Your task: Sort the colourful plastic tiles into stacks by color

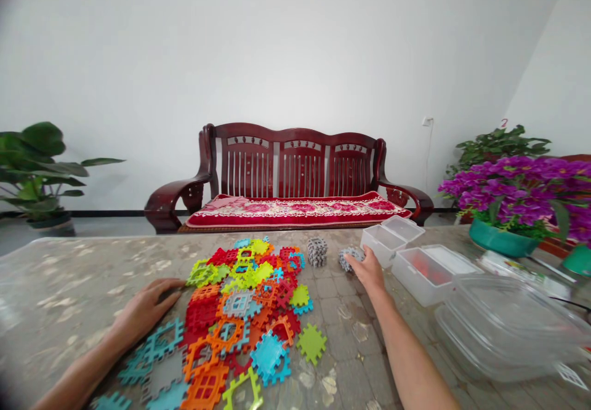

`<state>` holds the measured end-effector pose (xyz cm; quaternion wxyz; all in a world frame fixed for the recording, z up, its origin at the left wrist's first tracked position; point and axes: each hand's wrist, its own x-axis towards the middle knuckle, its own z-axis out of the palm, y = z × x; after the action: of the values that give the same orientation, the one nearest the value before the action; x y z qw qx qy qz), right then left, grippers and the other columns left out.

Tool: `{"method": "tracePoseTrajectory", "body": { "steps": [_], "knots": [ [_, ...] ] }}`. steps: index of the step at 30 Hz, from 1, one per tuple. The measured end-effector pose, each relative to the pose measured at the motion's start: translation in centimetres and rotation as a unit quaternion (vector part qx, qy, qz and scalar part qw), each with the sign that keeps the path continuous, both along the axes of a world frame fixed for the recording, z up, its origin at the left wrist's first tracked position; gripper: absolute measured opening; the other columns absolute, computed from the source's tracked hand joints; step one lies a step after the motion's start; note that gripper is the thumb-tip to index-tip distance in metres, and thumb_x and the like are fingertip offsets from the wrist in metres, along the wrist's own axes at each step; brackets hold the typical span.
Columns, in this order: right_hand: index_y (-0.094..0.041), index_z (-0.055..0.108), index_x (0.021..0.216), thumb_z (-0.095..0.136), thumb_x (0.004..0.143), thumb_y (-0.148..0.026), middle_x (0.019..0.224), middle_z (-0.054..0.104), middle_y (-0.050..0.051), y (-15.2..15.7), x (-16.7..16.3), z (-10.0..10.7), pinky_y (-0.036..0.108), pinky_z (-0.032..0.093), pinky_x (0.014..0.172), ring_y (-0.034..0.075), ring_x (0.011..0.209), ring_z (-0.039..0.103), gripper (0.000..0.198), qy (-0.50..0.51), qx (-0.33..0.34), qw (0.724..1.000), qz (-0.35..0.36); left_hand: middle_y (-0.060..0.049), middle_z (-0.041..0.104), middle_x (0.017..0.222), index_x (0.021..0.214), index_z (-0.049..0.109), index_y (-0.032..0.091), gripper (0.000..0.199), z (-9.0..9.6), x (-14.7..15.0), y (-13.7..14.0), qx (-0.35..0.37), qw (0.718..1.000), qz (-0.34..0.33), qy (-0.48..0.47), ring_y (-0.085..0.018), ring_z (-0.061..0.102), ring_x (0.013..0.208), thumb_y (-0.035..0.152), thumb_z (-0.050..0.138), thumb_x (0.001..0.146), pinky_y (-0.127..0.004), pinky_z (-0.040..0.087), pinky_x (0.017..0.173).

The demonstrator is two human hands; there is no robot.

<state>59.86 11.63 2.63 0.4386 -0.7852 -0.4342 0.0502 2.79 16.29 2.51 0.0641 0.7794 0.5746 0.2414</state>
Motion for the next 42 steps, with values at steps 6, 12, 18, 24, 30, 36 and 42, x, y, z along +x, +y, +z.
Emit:
{"method": "tracePoseTrajectory", "body": {
  "steps": [6,12,18,24,30,36,42],
  "knots": [
    [-0.013,0.051,0.135,0.059,0.076,-0.063,0.121,0.067,0.019,-0.3,-1.0,0.6,0.042,0.047,0.095,0.033,0.112,0.063,0.078,-0.116,-0.076,0.989,-0.049,-0.006,0.073,0.115,0.108,0.074,0.026,0.04,-0.1,0.0,0.0,0.004,1.0,0.002,0.0,-0.027,0.065,0.109,0.044,0.047,0.084,-0.038,0.048,0.101],
    [-0.015,0.053,0.133,0.057,0.08,-0.052,0.12,0.069,0.017,-0.3,-2.0,1.4,0.04,0.047,0.093,0.032,0.11,0.064,0.065,-0.123,-0.102,0.986,-0.052,-0.005,0.073,0.115,0.107,0.075,0.026,0.04,-0.3,-0.1,0.1,0.011,1.0,-0.002,-0.004,-0.027,0.067,0.108,0.044,0.047,0.084,-0.038,0.049,0.1],
    [-0.016,0.053,0.136,0.055,0.082,-0.044,0.124,0.067,0.016,-0.8,-2.8,2.3,0.041,0.047,0.094,0.033,0.113,0.062,0.061,-0.162,-0.095,0.982,-0.034,-0.007,0.073,0.115,0.108,0.075,0.025,0.042,-0.2,-0.1,0.1,0.011,1.0,-0.001,0.002,-0.027,0.066,0.109,0.044,0.046,0.084,-0.039,0.049,0.101],
    [-0.018,0.049,0.139,0.059,0.079,-0.044,0.125,0.066,0.014,-0.3,-2.9,1.6,0.039,0.047,0.094,0.031,0.114,0.063,0.066,-0.162,-0.1,0.982,-0.003,-0.005,0.073,0.117,0.108,0.074,0.026,0.041,-0.2,0.0,0.0,0.003,1.0,0.003,0.004,-0.026,0.065,0.111,0.044,0.047,0.083,-0.037,0.047,0.102],
    [-0.015,0.047,0.14,0.061,0.078,-0.038,0.131,0.063,0.016,0.1,-3.0,0.8,0.041,0.046,0.098,0.032,0.118,0.06,0.067,-0.17,-0.095,0.981,0.004,-0.005,0.072,0.117,0.108,0.074,0.026,0.041,0.1,0.2,-0.2,0.006,1.0,0.007,0.004,-0.027,0.066,0.11,0.043,0.045,0.084,-0.038,0.048,0.101],
    [-0.015,0.045,0.141,0.064,0.075,-0.034,0.127,0.063,0.017,0.5,-3.2,0.8,0.041,0.047,0.096,0.033,0.116,0.06,0.072,-0.205,-0.109,0.973,-0.004,-0.006,0.072,0.118,0.108,0.074,0.026,0.041,0.1,0.2,-0.2,0.003,1.0,0.006,0.004,-0.027,0.065,0.11,0.042,0.045,0.084,-0.039,0.048,0.101],
    [-0.012,0.042,0.142,0.063,0.076,-0.034,0.128,0.061,0.019,0.1,-3.6,1.5,0.038,0.045,0.096,0.032,0.117,0.059,0.073,-0.217,-0.136,0.967,0.008,-0.005,0.072,0.117,0.109,0.073,0.026,0.039,0.3,0.4,-0.4,-0.003,1.0,0.008,0.001,-0.025,0.064,0.111,0.038,0.047,0.083,-0.037,0.046,0.103]
  ]
}}
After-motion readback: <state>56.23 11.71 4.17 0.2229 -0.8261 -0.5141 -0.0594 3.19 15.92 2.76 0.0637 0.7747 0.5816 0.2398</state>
